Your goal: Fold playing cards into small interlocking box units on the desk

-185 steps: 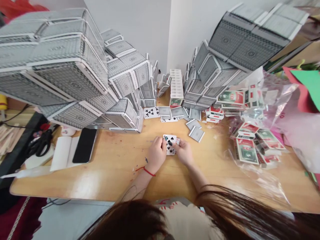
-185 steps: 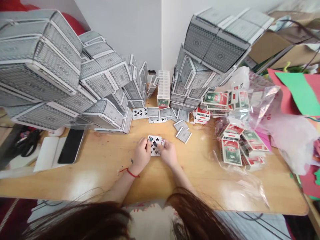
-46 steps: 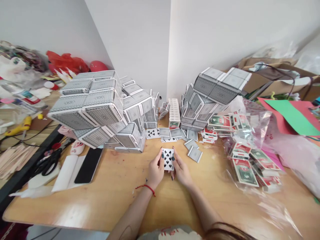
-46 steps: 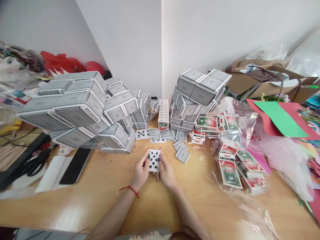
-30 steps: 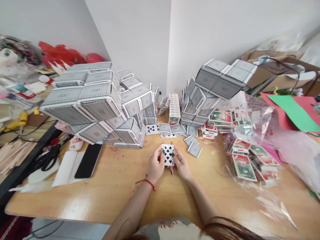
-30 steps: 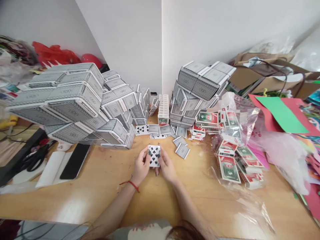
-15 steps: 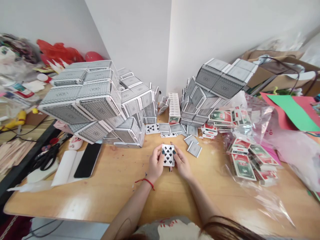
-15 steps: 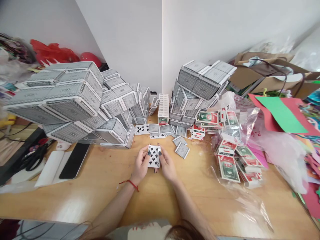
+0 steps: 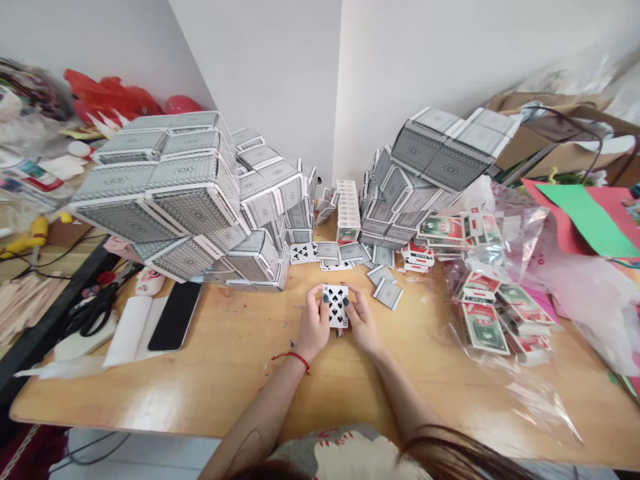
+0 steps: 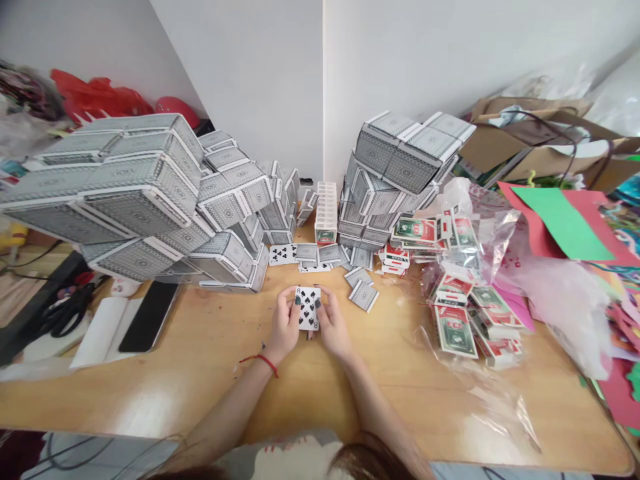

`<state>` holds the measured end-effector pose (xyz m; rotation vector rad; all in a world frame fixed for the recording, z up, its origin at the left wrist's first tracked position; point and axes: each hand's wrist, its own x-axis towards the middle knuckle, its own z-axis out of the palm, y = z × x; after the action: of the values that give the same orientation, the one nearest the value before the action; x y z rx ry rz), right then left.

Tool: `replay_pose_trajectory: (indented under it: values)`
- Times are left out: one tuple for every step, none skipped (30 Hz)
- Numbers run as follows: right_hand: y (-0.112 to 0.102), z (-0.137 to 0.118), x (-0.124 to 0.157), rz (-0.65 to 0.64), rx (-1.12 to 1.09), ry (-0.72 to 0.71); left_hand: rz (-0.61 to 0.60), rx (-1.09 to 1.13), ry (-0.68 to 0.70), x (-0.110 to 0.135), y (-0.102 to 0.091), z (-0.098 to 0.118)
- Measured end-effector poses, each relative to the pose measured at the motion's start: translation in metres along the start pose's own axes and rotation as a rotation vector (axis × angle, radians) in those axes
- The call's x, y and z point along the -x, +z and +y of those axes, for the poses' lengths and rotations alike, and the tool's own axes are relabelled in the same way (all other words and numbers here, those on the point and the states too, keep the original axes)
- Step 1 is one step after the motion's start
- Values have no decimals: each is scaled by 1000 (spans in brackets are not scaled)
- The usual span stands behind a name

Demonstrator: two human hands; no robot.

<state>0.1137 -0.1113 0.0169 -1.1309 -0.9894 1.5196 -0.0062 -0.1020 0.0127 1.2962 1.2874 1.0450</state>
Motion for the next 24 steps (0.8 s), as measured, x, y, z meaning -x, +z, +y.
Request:
replay_pose_trajectory:
  values:
    - [-1, 1, 0, -2, -11, 1, -5, 11, -5, 0, 0, 0]
    - [-1, 2, 0, -4, -21, 3, -11, 25, -11, 0, 0, 0]
    - [-2, 3, -1, -3, -28, 7, -18, 41, -18, 0, 0, 0]
    - [-2, 4, -1, -2, -32, 12, -25, 59, -27, 0, 0, 0]
    - [-3, 4, -1, 0, -33, 18, -31, 79, -38, 1, 0, 0]
    - [-3, 5, -1, 2, -33, 23, -39, 101, -49, 1, 0, 0]
    - [-3, 4, -2, 5, -33, 27, -50, 124, -57, 1, -1, -1]
    - [-3, 4, -2, 7, -33, 28, -66, 146, -61, 0, -1, -1]
    - [-3, 4, -2, 9, -34, 29, -82, 167, -60, 0, -2, -2]
    - [-3, 4, -2, 9, -36, 29, -95, 181, -57, 0, -3, -2]
    - [-3, 4, -3, 8, -39, 29, -99, 190, -52, -1, -4, -3]
    - [-3, 4, -3, 3, -43, 29, -91, 194, -48, -2, -4, -3]
    - [-3, 4, -2, -3, -49, 30, -74, 194, -48, -3, -5, -4]
    - [-3, 4, -2, -8, -53, 30, -54, 192, -51, -4, -5, -3]
    - [-3, 4, -2, -10, -56, 31, -37, 190, -59, -4, -5, -3]
    - [-2, 3, -1, -8, -57, 33, -26, 188, -69, -5, -5, -2]
    - [-2, 3, -1, -3, -56, 33, -21, 186, -80, -6, -5, -1]
    - [-2, 3, -1, 3, -55, 32, -19, 180, -91, -7, -5, 0]
    - [-2, 2, -1, 9, -54, 29, -17, 171, -101, -8, -5, 1]
    - [-2, 2, 0, 14, -54, 25, -17, 156, -111, -9, -5, 2]
    - [-2, 2, -1, 18, -54, 20, -24, 139, -122, -11, -5, 3]
    - [-2, 2, -1, 22, -54, 14, -35, 123, -136, -12, -5, 3]
    - [-2, 3, -1, 26, -54, 10, -53, 114, -153, -12, -5, 4]
    - [-1, 3, -1, 32, -53, 7, -74, 114, -168, -13, -5, 3]
